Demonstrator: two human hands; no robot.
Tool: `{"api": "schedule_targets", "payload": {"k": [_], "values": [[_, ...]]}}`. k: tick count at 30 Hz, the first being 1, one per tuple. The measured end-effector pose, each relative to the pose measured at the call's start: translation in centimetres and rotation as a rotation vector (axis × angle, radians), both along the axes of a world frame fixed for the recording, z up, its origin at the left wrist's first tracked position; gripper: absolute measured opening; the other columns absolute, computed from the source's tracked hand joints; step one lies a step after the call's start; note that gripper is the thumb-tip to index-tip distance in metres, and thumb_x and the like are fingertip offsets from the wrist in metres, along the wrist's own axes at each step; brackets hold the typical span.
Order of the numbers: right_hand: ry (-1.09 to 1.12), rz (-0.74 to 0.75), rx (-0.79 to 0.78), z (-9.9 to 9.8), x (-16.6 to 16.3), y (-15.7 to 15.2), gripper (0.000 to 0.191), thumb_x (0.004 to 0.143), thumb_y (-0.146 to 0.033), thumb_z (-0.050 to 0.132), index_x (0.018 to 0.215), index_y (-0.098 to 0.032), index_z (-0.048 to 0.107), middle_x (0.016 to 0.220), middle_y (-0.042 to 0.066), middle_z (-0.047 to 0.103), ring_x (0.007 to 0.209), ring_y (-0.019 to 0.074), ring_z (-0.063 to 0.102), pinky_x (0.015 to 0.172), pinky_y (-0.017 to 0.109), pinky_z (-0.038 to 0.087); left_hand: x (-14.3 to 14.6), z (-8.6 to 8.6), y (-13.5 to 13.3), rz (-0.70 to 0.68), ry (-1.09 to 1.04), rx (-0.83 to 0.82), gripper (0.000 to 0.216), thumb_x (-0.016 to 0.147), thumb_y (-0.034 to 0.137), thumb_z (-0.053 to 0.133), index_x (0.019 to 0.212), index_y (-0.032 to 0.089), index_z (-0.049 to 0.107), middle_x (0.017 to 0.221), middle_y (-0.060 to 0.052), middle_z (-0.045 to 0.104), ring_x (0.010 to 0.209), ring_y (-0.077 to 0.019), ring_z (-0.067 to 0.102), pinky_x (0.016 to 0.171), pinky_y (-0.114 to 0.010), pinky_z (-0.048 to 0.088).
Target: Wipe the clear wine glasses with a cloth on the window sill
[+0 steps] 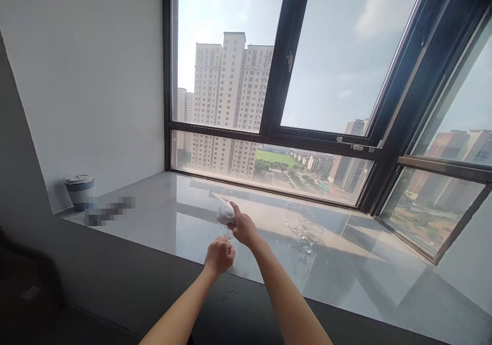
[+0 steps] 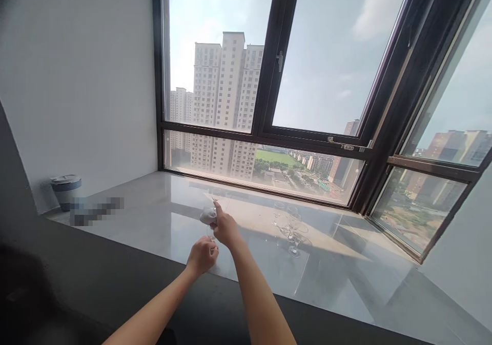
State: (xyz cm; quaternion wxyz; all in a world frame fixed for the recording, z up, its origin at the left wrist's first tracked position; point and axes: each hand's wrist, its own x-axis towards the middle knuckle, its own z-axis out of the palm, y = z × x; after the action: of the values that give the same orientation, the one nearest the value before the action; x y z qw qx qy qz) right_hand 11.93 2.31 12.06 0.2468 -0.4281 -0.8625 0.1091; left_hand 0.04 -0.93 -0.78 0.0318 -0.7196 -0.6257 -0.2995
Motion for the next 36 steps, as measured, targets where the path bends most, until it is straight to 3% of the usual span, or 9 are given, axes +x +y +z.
{"api": "schedule_targets", "payload": {"k": [3,8,12,16,21,26,30,36], "values": [[-0.036,-0.033,-0.017,-0.5,0.0,-0.2,0.076,0.086,-0.025,0.053,0.151,-0.021,0.013,0.104,0.008,0.069,0.092,0.0233,0.063,0.071,0.027,0.037,0.0,0.0,0.0,0.004,-0.004,-0.008,0.028,0.084,0.019,0.045,0.063,0.017,0.063,0.076,-0.008,0.062,0.086,-0.0199,0.056,0.073,-0.029,0.04],[-0.157,0.019,0.041,-0.9,-1.2,-0.9,0.072,0.095,-0.053,0.035,0.153,-0.016,0.012,0.102,0.012,0.069,0.094,0.0276,0.062,0.077,0.033,0.039,0.1,0.3,-0.2,0.034,-0.06,-0.036,0.019,0.081,0.019,0.049,0.072,0.017,0.065,0.083,-0.01,0.064,0.09,-0.0216,0.057,0.078,-0.03,0.041],[-0.196,0.018,0.113,-1.5,-2.4,-1.1,0.059,0.1,-0.041,0.019,0.151,-0.012,0.021,0.095,0.012,0.07,0.095,0.0271,0.061,0.085,0.036,0.037,0.2,0.6,-0.3,0.027,-0.097,-0.04,0.019,0.082,0.022,0.049,0.084,0.017,0.067,0.085,-0.011,0.066,0.094,-0.0226,0.058,0.078,-0.03,0.041],[-0.177,-0.068,0.113,-2.3,-2.6,-0.5,0.06,0.095,-0.031,0.033,0.151,-0.013,0.02,0.095,0.013,0.069,0.088,0.0271,0.062,0.075,0.033,0.039,0.2,0.5,-0.3,0.043,-0.074,-0.058,0.02,0.082,0.022,0.048,0.076,0.016,0.066,0.079,-0.01,0.064,0.087,-0.0216,0.058,0.072,-0.029,0.04],[0.018,-0.032,0.047,-2.4,-1.7,0.4,0.073,0.086,-0.021,0.046,0.151,-0.016,0.012,0.09,0.007,0.069,0.078,0.0226,0.062,0.066,0.028,0.037,0.2,0.4,-0.4,0.047,-0.015,-0.047,0.028,0.083,0.02,0.045,0.06,0.016,0.061,0.073,-0.008,0.061,0.082,-0.0193,0.057,0.069,-0.028,0.038],[0.23,-0.108,0.1,-2.5,-0.6,1.6,0.068,0.085,-0.019,0.044,0.148,-0.019,0.018,0.097,0.008,0.066,0.083,0.0214,0.061,0.068,0.027,0.039,0.1,0.2,-0.4,0.02,-0.017,-0.02,0.029,0.085,0.019,0.045,0.062,0.017,0.063,0.076,-0.008,0.062,0.086,-0.0184,0.057,0.072,-0.027,0.039],[0.364,-0.148,0.014,-4.3,-0.4,2.6,0.064,0.084,-0.02,0.042,0.145,-0.016,0.024,0.105,0.011,0.064,0.094,0.023,0.06,0.076,0.03,0.042,0.1,0.0,-0.2,0.024,-0.032,-0.02,0.029,0.085,0.019,0.045,0.065,0.018,0.066,0.077,-0.008,0.063,0.087,-0.0184,0.057,0.075,-0.028,0.04],[0.81,-0.316,-0.241,-7.5,-1.5,4.0,0.066,0.079,-0.03,0.045,0.139,-0.013,0.023,0.109,0.013,0.063,0.099,0.0228,0.061,0.083,0.032,0.046,0.1,0.0,-0.2,0.019,-0.005,-0.014,0.026,0.084,0.021,0.048,0.066,0.019,0.067,0.077,-0.007,0.064,0.085,-0.0183,0.056,0.074,-0.028,0.04]]}}
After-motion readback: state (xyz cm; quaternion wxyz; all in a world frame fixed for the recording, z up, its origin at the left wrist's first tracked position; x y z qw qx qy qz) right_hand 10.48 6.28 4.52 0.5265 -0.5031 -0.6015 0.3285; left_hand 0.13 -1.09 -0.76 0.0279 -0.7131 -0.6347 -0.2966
